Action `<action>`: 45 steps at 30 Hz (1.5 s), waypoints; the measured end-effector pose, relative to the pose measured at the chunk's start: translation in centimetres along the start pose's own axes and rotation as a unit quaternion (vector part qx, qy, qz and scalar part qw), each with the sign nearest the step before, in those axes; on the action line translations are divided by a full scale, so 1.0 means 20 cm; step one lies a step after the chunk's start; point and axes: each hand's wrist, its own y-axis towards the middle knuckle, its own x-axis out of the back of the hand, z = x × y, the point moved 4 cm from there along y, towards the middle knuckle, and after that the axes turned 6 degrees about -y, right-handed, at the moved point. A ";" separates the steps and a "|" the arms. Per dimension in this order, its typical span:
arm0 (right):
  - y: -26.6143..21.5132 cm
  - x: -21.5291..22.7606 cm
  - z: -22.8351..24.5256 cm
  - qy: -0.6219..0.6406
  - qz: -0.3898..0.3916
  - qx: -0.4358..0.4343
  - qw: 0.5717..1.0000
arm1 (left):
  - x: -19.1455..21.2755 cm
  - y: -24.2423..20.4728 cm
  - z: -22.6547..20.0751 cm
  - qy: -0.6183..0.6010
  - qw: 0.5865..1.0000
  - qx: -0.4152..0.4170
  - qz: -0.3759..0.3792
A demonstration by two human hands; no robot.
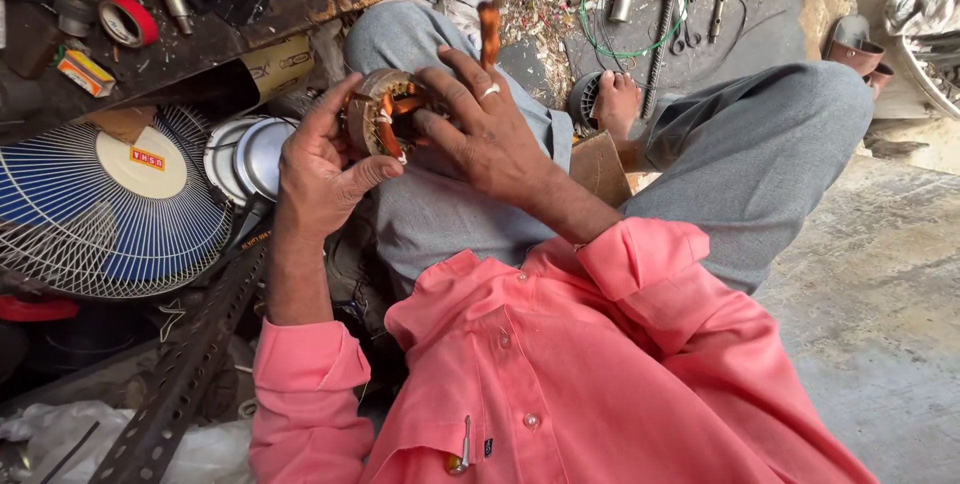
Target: The recorder is repairing or rewinding the copper wire coils of an electric motor stator.
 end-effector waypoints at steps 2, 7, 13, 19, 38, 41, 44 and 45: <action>0.02 0.06 0.00 0.019 -0.009 0.056 0.998 | 0.00 0.01 -0.02 -0.042 0.999 0.001 0.000; 0.04 0.07 -0.03 0.025 0.007 0.075 0.997 | 0.01 0.01 -0.02 0.015 1.000 -0.008 0.016; 0.05 0.05 0.01 0.071 -0.010 0.050 0.996 | 0.02 0.00 -0.01 0.014 1.000 0.009 0.018; 0.03 0.03 0.02 0.058 -0.030 0.025 0.998 | 0.02 0.03 -0.02 0.028 0.999 -0.005 0.031; -0.01 0.05 0.01 0.195 -0.039 -0.068 0.978 | -0.01 -0.02 -0.02 -0.037 0.999 -0.029 -0.023; -0.01 0.05 -0.03 0.269 -0.014 -0.105 0.957 | 0.03 -0.01 0.05 -0.061 0.997 -0.025 -0.044; 0.01 0.08 -0.03 0.279 -0.026 -0.096 0.955 | 0.06 -0.01 0.08 -0.078 0.996 -0.022 -0.047; 0.00 0.07 -0.04 0.279 -0.027 -0.096 0.955 | 0.06 -0.01 0.09 -0.077 0.996 -0.023 -0.047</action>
